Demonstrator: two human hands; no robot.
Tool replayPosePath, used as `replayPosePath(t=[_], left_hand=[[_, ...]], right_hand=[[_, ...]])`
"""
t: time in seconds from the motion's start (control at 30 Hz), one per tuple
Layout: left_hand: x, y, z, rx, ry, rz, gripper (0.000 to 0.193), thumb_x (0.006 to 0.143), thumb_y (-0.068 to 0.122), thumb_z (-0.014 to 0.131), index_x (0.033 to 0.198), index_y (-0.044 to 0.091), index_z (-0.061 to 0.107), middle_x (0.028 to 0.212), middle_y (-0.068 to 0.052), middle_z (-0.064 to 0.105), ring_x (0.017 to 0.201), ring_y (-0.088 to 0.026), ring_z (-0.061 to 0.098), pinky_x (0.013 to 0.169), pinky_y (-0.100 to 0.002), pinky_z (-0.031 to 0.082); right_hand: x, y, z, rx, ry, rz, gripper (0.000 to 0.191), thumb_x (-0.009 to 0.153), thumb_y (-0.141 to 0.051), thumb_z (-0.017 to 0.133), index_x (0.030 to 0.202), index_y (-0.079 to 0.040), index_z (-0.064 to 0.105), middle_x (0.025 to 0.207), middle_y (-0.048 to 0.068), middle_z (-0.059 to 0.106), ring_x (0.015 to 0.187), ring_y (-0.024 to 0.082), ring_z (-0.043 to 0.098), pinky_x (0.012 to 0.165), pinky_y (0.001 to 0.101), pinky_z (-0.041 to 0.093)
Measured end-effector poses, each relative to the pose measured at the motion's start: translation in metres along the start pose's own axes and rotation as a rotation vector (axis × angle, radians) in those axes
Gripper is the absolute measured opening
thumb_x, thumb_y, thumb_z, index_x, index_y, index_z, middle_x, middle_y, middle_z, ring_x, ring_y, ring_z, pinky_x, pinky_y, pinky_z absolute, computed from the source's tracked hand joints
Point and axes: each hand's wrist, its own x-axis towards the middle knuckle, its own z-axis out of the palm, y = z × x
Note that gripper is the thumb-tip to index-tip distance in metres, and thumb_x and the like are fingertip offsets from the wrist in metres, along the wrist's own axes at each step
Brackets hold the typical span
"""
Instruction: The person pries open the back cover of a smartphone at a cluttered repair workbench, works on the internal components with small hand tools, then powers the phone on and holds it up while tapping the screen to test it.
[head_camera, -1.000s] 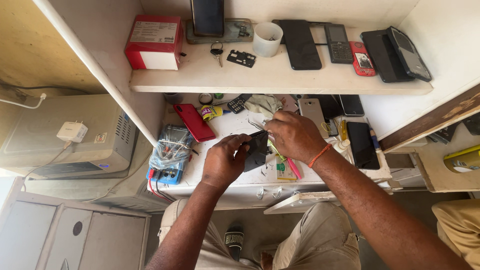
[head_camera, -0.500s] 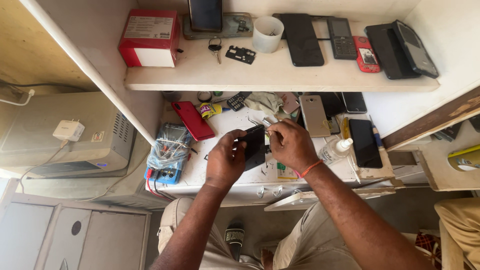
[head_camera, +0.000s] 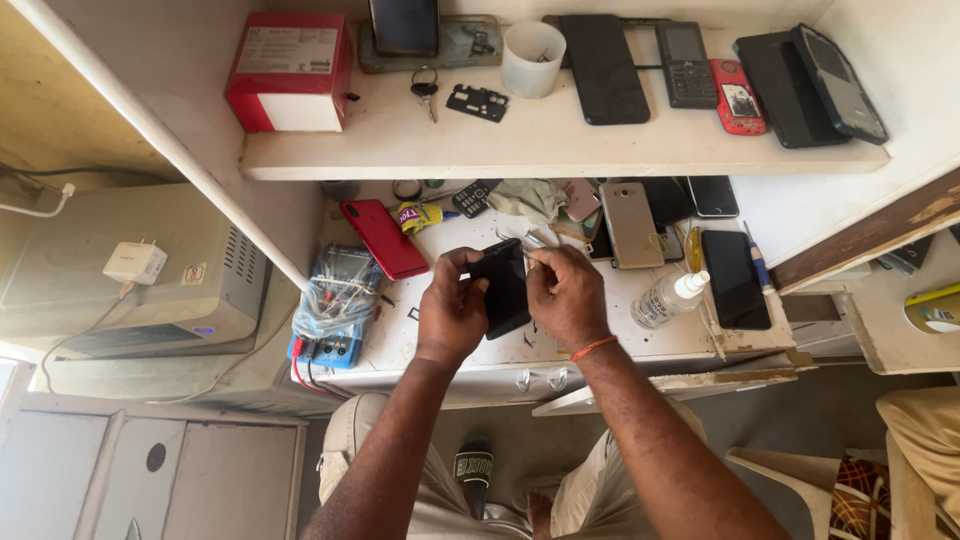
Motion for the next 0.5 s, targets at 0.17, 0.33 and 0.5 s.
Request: replayPosePath(t=[0.17,0.33,0.5], left_hand=[[0.005,-0.032,-0.003,-0.103,0.017,-0.007,0.042,0.093,-0.016,0.055,0.128,0.007,0.05,0.117,-0.011,0.065,0.1,-0.011,0.065,0.084,-0.024,0.053],[0.004,-0.058,-0.001,-0.249,0.106,-0.086,0.043,0.092,-0.017,0.051,0.128,0.007,0.049,0.122,-0.008,0.062,0.097,-0.012,0.061,0.082,-0.024,0.05],[0.004,-0.083,0.004,-0.414,0.209,-0.284,0.041,0.094,-0.013,0.049,0.13,0.008,0.047,0.118,-0.009,0.061,0.097,-0.013,0.058,0.084,-0.026,0.049]], right_hand=[[-0.003,0.006,0.007,-0.004,-0.075,0.085,0.01,0.086,-0.002,0.069,0.095,-0.005,0.073,0.089,0.011,0.071,0.072,0.024,0.071,0.062,0.033,0.057],[-0.005,0.017,0.021,0.061,-0.126,0.158,0.01,0.084,-0.005,0.067,0.092,-0.006,0.074,0.086,0.01,0.075,0.071,0.021,0.073,0.065,0.032,0.058],[0.002,0.037,0.036,0.006,-0.347,0.306,0.011,0.084,-0.01,0.067,0.086,-0.008,0.078,0.079,0.01,0.077,0.068,0.021,0.075,0.066,0.0328,0.059]])
